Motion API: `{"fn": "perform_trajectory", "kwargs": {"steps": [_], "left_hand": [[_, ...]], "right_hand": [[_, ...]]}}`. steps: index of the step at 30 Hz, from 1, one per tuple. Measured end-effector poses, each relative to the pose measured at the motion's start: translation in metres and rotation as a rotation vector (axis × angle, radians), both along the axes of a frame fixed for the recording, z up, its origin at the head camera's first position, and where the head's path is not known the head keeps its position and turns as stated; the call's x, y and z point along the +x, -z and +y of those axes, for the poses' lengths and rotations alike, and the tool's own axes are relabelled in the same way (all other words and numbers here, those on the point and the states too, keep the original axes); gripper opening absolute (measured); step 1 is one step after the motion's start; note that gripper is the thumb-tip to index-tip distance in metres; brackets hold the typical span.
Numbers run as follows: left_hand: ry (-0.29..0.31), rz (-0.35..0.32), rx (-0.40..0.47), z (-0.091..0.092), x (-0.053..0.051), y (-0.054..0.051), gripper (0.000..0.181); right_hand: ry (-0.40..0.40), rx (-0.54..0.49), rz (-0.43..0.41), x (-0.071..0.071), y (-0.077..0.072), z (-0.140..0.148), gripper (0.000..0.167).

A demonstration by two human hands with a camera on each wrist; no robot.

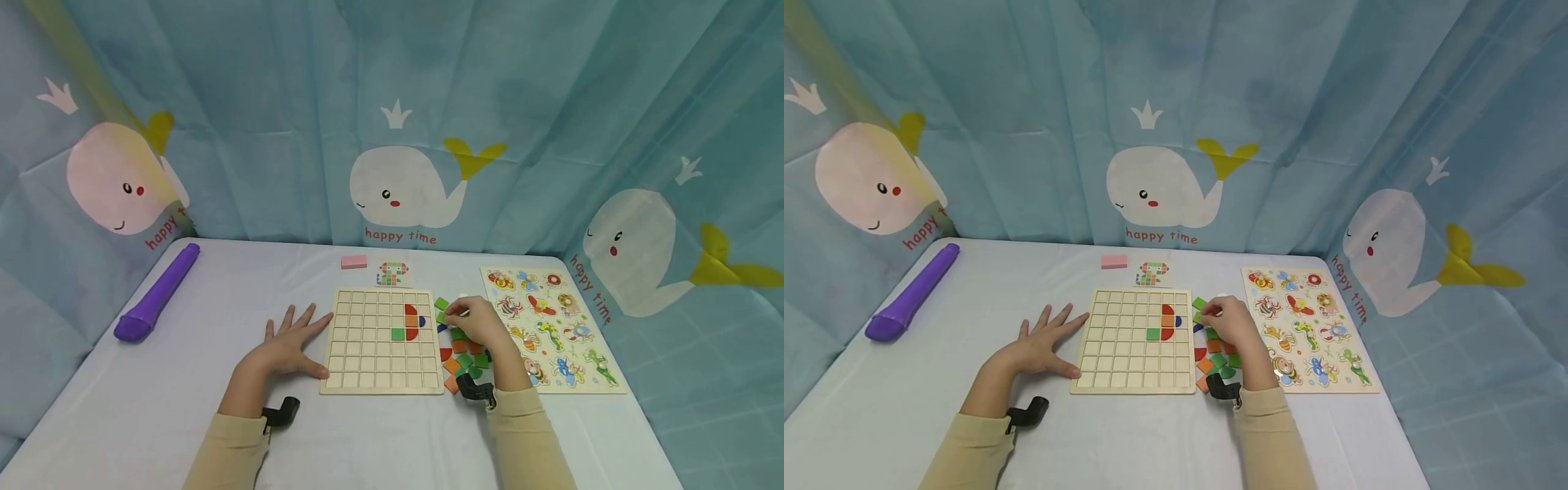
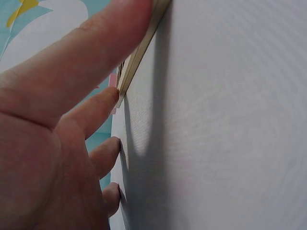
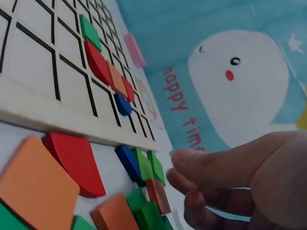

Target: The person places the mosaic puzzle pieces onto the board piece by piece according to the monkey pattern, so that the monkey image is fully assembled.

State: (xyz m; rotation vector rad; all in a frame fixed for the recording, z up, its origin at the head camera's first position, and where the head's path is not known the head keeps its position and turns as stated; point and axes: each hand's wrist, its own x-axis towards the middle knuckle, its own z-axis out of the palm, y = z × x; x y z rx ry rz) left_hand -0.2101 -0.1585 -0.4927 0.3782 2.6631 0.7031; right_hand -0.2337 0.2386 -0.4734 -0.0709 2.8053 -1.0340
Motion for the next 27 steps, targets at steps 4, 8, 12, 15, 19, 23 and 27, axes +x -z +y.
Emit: {"fn": "perform_trajectory", "kwargs": {"steps": [4, 8, 12, 15, 19, 23, 27], "left_hand": [[0.001, -0.002, 0.002, 0.0, 0.0, -0.001, 0.124], [-0.001, -0.005, 0.004, 0.0, 0.0, 0.0, 0.124], [0.001, 0.0, 0.007, -0.001, -0.001, 0.002, 0.124], [0.002, 0.003, 0.005, -0.002, -0.001, 0.003, 0.124], [0.0, -0.003, 0.005, -0.002, 0.0, 0.002, 0.124], [-0.001, -0.009, 0.003, -0.001, 0.0, 0.001, 0.123], [-0.001, -0.006, -0.004, -0.001, 0.0, 0.001, 0.123]], "right_hand": [[-0.018, 0.021, -0.031, 0.001, -0.001, 0.005, 0.008], [-0.014, 0.049, -0.034, 0.001, -0.001, 0.007, 0.015], [0.022, 0.089, -0.027, 0.0, 0.001, 0.008, 0.017], [0.042, 0.118, -0.024, 0.0, 0.004, 0.008, 0.017], [0.062, 0.145, -0.014, -0.002, 0.009, 0.006, 0.02], [0.086, 0.153, -0.011, -0.003, 0.012, 0.004, 0.023], [0.093, 0.155, -0.013, -0.004, 0.013, 0.003, 0.023]]}}
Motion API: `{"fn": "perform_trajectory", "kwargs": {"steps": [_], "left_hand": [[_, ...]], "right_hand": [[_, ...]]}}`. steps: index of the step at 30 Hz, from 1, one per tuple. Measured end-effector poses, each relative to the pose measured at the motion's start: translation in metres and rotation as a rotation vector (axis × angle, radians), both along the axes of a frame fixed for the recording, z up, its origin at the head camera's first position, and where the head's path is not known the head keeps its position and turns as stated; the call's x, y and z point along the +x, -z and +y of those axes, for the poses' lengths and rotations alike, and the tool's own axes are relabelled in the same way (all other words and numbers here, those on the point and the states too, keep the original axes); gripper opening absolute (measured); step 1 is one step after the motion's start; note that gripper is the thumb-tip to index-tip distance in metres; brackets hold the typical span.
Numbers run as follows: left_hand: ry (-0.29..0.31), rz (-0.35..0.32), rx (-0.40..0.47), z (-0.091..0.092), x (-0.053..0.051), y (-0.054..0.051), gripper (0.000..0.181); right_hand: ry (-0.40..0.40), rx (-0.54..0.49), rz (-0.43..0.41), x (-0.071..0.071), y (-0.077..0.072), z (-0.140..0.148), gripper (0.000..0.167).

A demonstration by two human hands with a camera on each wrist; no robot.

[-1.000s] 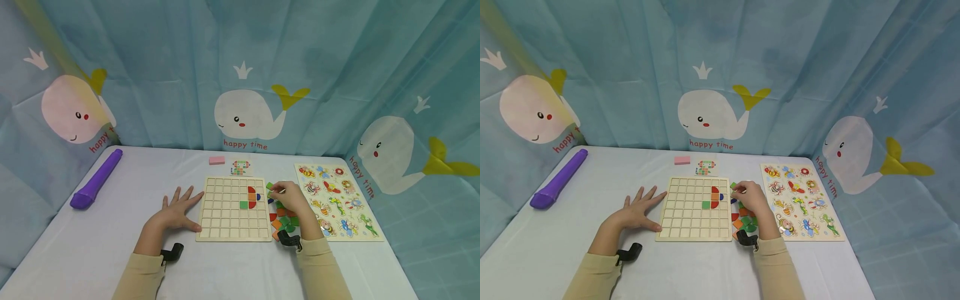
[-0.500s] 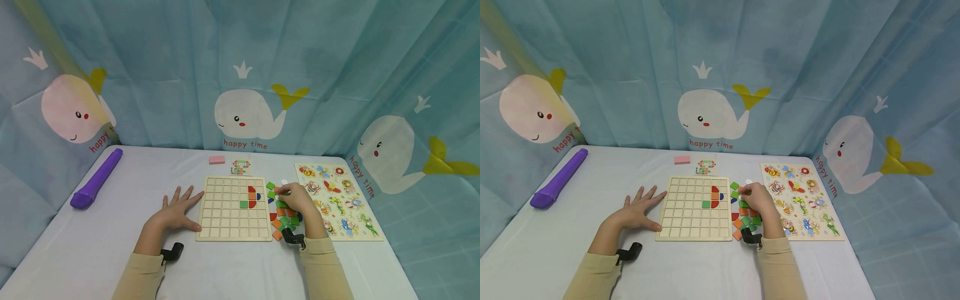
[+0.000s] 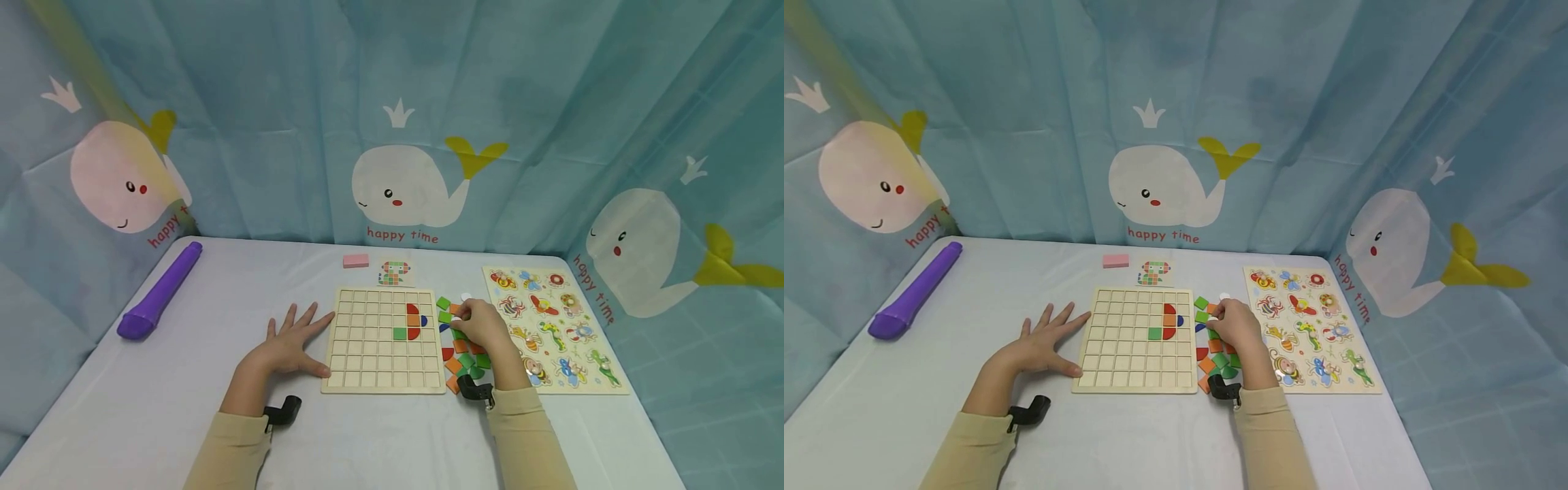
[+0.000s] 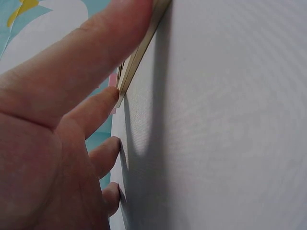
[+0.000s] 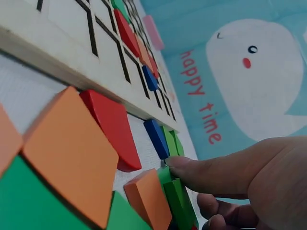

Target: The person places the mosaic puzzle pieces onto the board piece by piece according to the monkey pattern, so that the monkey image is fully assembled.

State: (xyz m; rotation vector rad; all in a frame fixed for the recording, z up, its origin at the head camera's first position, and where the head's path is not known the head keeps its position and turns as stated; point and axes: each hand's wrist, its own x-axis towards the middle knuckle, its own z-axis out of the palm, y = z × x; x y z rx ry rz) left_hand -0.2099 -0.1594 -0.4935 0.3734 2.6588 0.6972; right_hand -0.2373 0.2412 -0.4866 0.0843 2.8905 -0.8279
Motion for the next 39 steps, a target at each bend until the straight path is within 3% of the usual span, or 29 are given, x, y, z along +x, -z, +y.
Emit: {"fn": "perform_trajectory", "kwargs": {"steps": [8, 22, 25, 29, 39], "left_hand": [[-0.002, 0.001, 0.002, 0.0, -0.001, 0.001, 0.123], [-0.004, 0.01, -0.009, 0.002, 0.0, 0.0, 0.122], [-0.004, 0.009, -0.007, 0.001, 0.001, -0.001, 0.122], [-0.007, 0.005, -0.002, 0.001, 0.001, -0.001, 0.122], [0.004, 0.014, 0.0, 0.001, 0.0, 0.001, 0.122]], "right_hand": [[-0.009, -0.047, 0.02, -0.001, -0.002, 0.001, 0.022], [-0.013, -0.261, 0.092, 0.002, -0.012, -0.015, 0.02], [-0.049, -0.299, 0.09, 0.004, -0.013, -0.022, 0.02], [-0.117, -0.313, 0.09, 0.006, -0.013, -0.03, 0.02], [-0.122, -0.296, 0.101, 0.008, -0.009, -0.048, 0.023]]}}
